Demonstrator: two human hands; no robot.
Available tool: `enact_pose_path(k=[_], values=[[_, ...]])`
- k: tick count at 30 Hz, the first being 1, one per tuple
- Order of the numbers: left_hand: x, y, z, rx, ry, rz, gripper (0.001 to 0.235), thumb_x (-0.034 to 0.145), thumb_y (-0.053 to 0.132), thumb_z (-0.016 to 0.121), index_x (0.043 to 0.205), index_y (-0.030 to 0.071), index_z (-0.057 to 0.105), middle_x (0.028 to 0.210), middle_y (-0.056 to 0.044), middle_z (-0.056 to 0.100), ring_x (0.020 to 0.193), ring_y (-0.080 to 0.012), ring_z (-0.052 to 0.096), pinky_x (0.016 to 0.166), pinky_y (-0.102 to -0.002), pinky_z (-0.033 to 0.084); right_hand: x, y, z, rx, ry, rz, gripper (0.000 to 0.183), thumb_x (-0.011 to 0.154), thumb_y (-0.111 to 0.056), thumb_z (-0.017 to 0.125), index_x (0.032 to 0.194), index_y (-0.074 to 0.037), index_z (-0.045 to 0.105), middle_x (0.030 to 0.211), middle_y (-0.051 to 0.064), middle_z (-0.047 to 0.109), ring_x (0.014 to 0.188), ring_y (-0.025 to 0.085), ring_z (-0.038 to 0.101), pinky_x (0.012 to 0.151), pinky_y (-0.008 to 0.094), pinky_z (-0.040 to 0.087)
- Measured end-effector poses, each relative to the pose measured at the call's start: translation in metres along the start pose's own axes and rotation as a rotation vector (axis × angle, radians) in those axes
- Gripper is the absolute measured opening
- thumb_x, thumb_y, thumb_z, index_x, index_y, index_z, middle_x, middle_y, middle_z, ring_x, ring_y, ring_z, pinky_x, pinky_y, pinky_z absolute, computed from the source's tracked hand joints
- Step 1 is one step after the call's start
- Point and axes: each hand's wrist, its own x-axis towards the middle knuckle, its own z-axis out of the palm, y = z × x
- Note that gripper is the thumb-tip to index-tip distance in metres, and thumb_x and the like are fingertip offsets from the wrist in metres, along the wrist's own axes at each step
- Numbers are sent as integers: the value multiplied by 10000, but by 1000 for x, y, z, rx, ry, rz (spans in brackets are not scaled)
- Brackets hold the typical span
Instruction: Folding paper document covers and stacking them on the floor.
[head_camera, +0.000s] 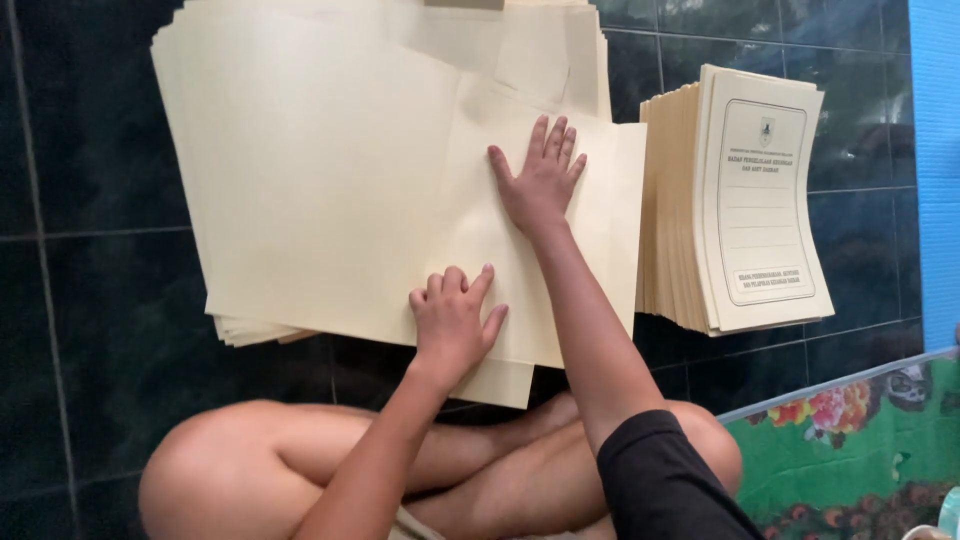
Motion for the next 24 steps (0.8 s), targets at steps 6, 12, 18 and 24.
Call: enact_pose_path(k=[6,12,18,24], values=[[1,-9,10,-32,69,36,535,896,485,667,1374,245,656,1007,-70,546,980,-282,589,861,-534,477,-58,10,-8,-114,-107,-84,854,1047,-715,303,1664,-135,198,1722,204,115,1594,392,73,1238,667,35],[1,-23,38,11,152,75,550,858,484,695,1374,299,653,1025,-41,546,997,-272,595,868,-530,492,-118,22,-17,-180,-253,-168,734,1040,-702,270,1660,-313,210,1737,117,103,1600,344,47,1235,667,49],[-8,-49,52,-224,202,113,328,941,128,568,1168,269,758,1146,-25,619,1111,-283,644,947,-478,532,-154,54,-28,-269,-380,-308,689,987,-679,429,1616,-465,244,1736,48,142,1594,332,129,1220,662,192],[-70,-15,-7,47,-84,38,873,762,-150,662,1526,238,498,1672,-205,262,1573,-401,187,1254,-608,229,-180,76,-45,-305,-524,-363,1308,517,-793,858,1612,-499,205,1741,34,105,1590,338,120,1184,671,282]])
